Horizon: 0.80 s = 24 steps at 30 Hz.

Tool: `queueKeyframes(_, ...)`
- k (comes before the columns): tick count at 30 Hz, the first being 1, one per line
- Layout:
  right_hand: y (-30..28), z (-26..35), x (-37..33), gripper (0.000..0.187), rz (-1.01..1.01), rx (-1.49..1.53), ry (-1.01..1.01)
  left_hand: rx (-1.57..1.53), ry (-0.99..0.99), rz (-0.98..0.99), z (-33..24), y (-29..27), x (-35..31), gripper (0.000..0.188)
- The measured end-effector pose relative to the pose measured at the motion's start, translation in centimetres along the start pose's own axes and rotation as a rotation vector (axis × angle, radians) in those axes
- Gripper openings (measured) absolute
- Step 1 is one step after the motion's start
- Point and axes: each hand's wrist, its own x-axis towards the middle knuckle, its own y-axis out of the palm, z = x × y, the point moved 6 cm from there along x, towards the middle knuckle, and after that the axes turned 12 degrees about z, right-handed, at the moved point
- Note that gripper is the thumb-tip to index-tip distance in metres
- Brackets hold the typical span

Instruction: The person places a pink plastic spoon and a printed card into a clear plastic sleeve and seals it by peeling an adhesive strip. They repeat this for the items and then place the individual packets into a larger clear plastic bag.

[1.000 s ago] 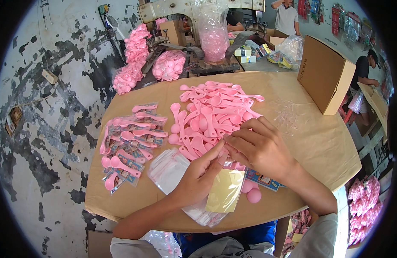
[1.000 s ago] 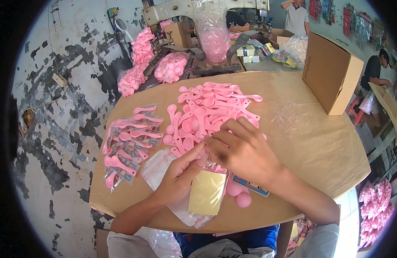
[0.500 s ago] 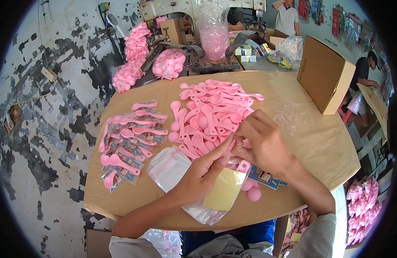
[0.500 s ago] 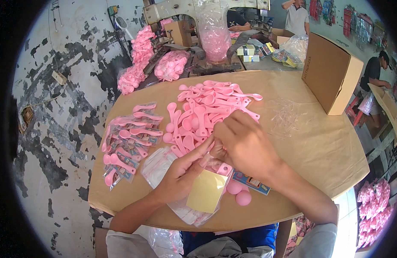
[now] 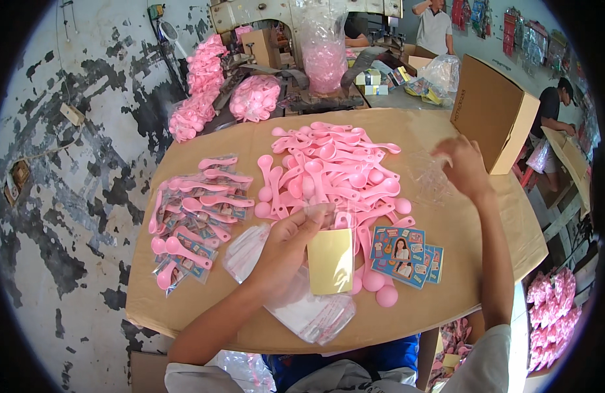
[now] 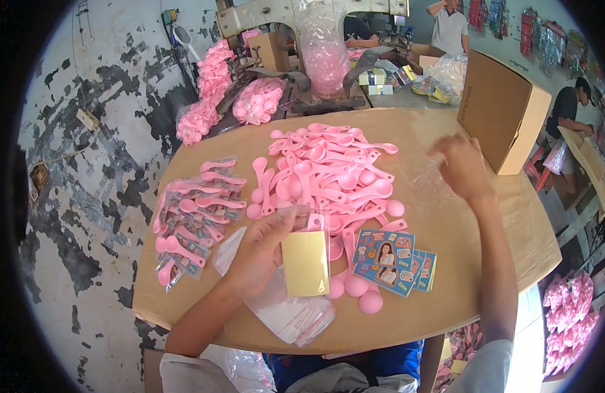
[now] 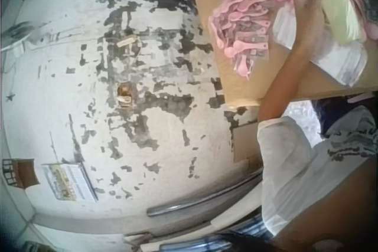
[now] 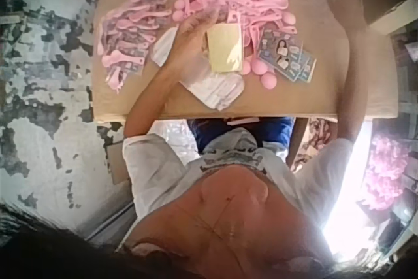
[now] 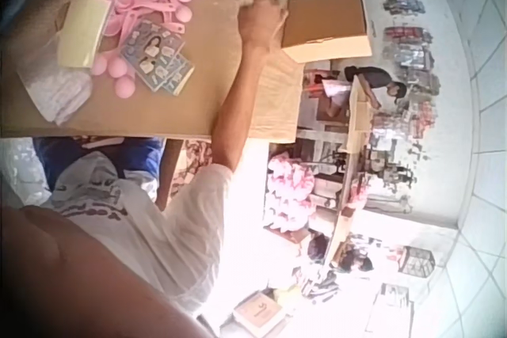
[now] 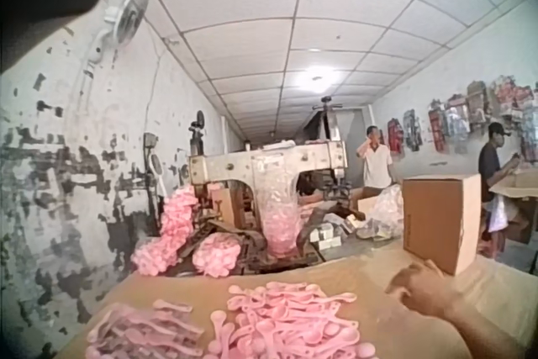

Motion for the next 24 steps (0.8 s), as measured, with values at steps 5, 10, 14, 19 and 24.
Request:
queueKeyframes(5, -3.3, 8.4, 1.7, 0.025, 0.103, 0.996, 0.05, -0.05, -0.023, 0.012, 0.3, -0.4, -0.7, 0.035)
queueKeyframes(10, -3.4, 18.2, 0.1, 0.028, 0.54, 1.339, -0.085, -0.091, -0.02, 0.108, -0.9, 1.9, -0.9, 0.034)
queueKeyframes(14, -1.6, 18.2, -0.5, 0.026, 0.489, 1.592, 0.051, -0.07, 0.017, 0.043, -0.4, 1.2, -0.7, 0.036)
queueKeyframes(19, -0.9, 18.7, -0.4, 0.022, 0.427, 1.69, -0.087, 0.049, 0.07, 0.017, -0.1, 0.9, -0.7, 0.041)
queueKeyframes(24, -1.6, 18.6, -0.3, 0.018, 0.434, 1.648, -0.057, 0.071, 0.038, 0.019, 0.1, 1.2, -0.6, 0.042)
